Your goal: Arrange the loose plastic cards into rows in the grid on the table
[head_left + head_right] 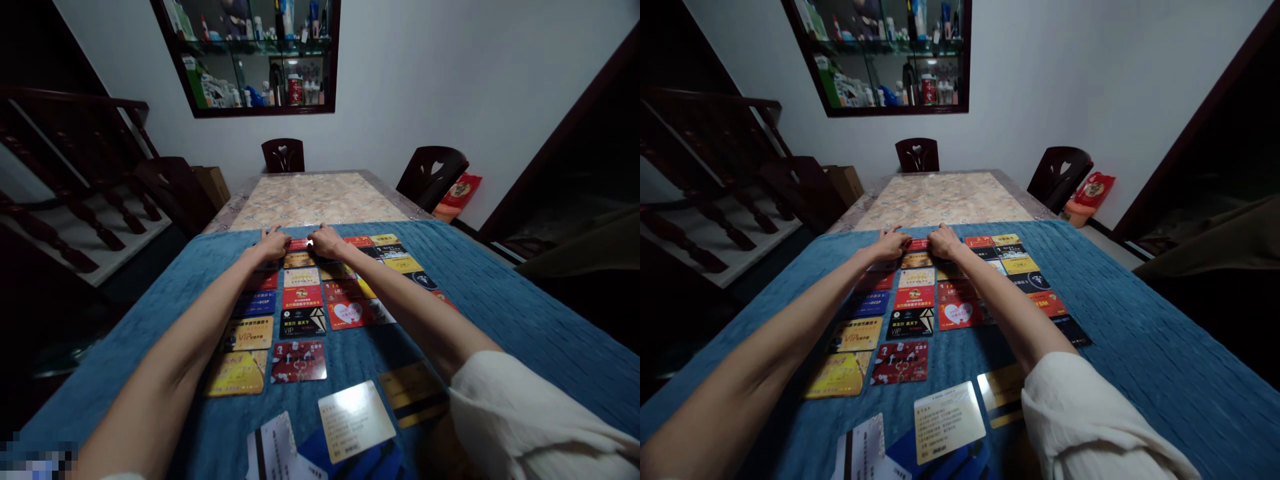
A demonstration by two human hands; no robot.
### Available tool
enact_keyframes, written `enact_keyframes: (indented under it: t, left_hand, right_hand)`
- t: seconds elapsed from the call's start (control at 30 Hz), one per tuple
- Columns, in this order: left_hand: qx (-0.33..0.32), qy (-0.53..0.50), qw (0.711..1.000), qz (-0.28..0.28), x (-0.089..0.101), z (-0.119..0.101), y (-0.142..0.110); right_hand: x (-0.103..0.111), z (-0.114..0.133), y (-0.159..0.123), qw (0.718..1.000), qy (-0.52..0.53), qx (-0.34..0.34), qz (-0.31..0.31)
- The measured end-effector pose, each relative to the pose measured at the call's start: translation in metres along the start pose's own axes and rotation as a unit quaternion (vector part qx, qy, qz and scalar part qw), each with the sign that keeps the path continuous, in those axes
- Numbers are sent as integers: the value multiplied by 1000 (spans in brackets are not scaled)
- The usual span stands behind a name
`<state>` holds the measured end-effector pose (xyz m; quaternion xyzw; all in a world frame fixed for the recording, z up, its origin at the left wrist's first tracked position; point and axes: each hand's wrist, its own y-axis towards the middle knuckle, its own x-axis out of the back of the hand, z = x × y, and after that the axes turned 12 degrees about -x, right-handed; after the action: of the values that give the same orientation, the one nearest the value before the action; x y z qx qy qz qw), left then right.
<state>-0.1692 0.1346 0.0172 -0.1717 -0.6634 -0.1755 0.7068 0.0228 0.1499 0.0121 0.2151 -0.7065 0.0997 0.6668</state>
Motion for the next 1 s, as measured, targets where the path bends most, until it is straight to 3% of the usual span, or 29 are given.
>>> enact_keyframes:
  t: [0.23, 0.43, 1.0]
  left_hand:
    - [-20, 21, 998, -56, 4, -14, -16]
    - [-24, 35, 994, -104, 10, -39, -37]
    - [-112, 34, 981, -154, 14, -124, -103]
  right_hand:
    - [9, -6, -12, 1000, 7, 6, -16]
    - [20, -8, -35, 999, 15, 24, -41]
    - [35, -18, -137, 992, 39, 90, -81]
